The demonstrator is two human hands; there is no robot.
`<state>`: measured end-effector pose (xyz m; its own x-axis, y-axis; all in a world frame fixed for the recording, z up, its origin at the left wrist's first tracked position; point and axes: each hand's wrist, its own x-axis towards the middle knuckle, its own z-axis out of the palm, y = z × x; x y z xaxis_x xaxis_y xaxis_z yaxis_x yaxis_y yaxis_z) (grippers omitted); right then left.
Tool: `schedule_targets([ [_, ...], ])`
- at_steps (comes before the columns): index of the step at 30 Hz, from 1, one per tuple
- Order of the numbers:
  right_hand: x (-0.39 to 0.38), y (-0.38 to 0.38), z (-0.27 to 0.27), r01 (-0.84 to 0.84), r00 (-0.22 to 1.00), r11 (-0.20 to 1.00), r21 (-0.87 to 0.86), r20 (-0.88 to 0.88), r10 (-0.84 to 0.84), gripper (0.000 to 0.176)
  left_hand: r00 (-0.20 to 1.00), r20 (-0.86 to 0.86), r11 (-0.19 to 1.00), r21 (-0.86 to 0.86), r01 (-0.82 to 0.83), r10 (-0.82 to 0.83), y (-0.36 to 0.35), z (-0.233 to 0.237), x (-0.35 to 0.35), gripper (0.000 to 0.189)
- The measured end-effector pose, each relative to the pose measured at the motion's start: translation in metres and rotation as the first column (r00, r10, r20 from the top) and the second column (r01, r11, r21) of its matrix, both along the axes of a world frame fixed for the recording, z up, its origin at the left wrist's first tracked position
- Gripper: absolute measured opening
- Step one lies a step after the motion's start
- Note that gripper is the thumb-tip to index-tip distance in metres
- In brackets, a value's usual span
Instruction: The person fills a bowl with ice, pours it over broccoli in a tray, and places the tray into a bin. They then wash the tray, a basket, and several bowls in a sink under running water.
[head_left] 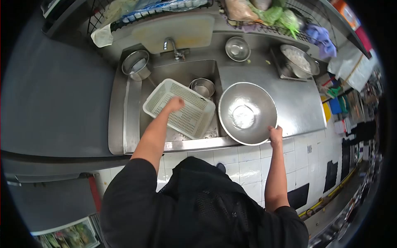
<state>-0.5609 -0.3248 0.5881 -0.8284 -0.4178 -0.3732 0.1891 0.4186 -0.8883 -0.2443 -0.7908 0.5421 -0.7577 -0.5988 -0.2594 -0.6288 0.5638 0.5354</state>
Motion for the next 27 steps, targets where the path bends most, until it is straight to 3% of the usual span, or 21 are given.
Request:
schedule_targets([
  [1,-0.005,-0.016,0.014,0.184,0.981,0.981,0.06,-0.075,-0.179,0.064,0.956,-0.211,0.974,-0.059,-0.219,0.203,-0.018,0.019,-0.029,0.023],
  [2,-0.034,-0.012,-0.012,0.187,0.951,0.974,0.131,-0.274,-0.146,0.071,0.861,-0.455,0.961,-0.036,-0.272,0.227,-0.045,0.046,-0.057,0.02],
  [4,-0.039,-0.024,0.049,0.056,0.967,0.972,0.229,-0.254,0.005,0.055,0.665,-0.659,0.893,0.023,-0.45,0.352,-0.093,0.087,-0.11,0.02],
  [5,-0.028,-0.033,0.071,0.112,0.9,0.937,0.33,-0.434,0.045,0.045,0.582,-0.735,0.889,0.063,-0.453,0.348,-0.114,0.101,-0.134,0.02],
  [6,-0.028,-0.034,0.07,0.201,0.653,0.901,0.385,-0.738,0.17,0.042,0.491,-0.797,0.884,0.109,-0.455,0.351,-0.132,0.102,-0.152,0.02],
  [7,-0.014,-0.049,0.093,0.261,0.465,0.899,0.352,-0.862,0.203,0.035,0.499,-0.787,0.886,0.127,-0.445,0.363,-0.142,0.088,-0.161,0.02],
  [9,0.011,-0.084,0.121,0.185,0.481,0.952,0.244,-0.867,0.129,0.026,0.691,-0.683,0.967,0.098,-0.235,0.237,-0.142,0.049,-0.154,0.023],
  [11,0.046,-0.139,0.132,-0.01,0.555,0.986,0.167,-0.82,0.144,0.02,0.973,-0.216,0.957,-0.29,0.014,-0.079,-0.115,-0.017,-0.124,0.023],
  [12,0.062,-0.173,0.133,-0.182,0.648,0.973,0.141,-0.727,0.227,0.017,0.974,-0.227,0.999,-0.044,0.006,-0.016,-0.092,-0.064,-0.101,0.022],
  [13,0.079,-0.207,0.131,-0.337,0.715,0.937,0.088,-0.624,0.316,0.015,0.975,-0.095,0.977,-0.092,0.193,-0.201,-0.083,-0.106,-0.062,0.019],
  [15,0.108,-0.288,0.115,-0.479,0.779,0.877,-0.022,-0.471,0.414,0.014,0.948,-0.23,0.958,0.235,-0.166,0.221,-0.076,-0.084,-0.032,0.018],
  [16,0.116,-0.329,0.091,-0.556,0.761,0.829,-0.057,-0.436,0.481,0.016,0.88,-0.296,0.921,0.23,-0.313,0.373,-0.099,-0.086,-0.03,0.017],
  [17,0.126,-0.373,0.062,-0.54,0.839,0.806,-0.241,-0.22,0.497,0.018,0.788,-0.352,0.863,0.235,-0.448,0.505,-0.125,-0.091,-0.034,0.017],
  [19,0.149,-0.455,0.046,-0.426,0.845,0.796,-0.43,0.124,0.52,0.019,0.618,-0.41,0.581,0.809,-0.094,0.671,-0.143,-0.007,-0.041,0.017],
  [20,0.161,-0.494,0.043,-0.186,0.812,0.807,-0.56,0.375,0.448,0.017,0.765,-0.452,0.728,0.685,-0.032,0.459,-0.159,0.004,-0.041,0.02],
  [21,0.162,-0.531,0.032,-0.13,0.731,0.81,-0.571,0.497,0.468,0.016,0.867,-0.451,0.841,0.537,0.073,0.213,-0.176,0.015,-0.041,0.024],
  [22,0.163,-0.558,0.02,-0.072,0.63,0.815,-0.576,0.607,0.485,0.015,0.87,-0.448,0.842,0.534,0.076,0.206,-0.182,0.031,-0.037,0.024],
  [24,0.171,-0.587,0.029,0.111,0.593,0.825,-0.554,0.703,0.392,0.012,0.968,-0.124,0.975,0.066,-0.212,0.219,-0.188,0.048,-0.023,0.037],
  [25,0.173,-0.593,0.036,0.281,0.538,0.812,-0.511,0.785,0.308,0.01,0.942,-0.028,0.938,-0.087,-0.336,0.335,-0.185,0.041,-0.012,0.04],
  [26,0.175,-0.589,0.037,0.211,0.58,0.777,-0.593,0.716,0.389,0.015,0.892,0.04,0.869,-0.248,-0.428,0.451,-0.181,0.025,0.0,0.043],
  [27,0.175,-0.58,0.043,0.218,0.592,0.771,-0.598,0.709,0.382,0.015,0.894,0.261,0.92,-0.249,-0.303,0.365,-0.174,0.015,0.015,0.04],
])
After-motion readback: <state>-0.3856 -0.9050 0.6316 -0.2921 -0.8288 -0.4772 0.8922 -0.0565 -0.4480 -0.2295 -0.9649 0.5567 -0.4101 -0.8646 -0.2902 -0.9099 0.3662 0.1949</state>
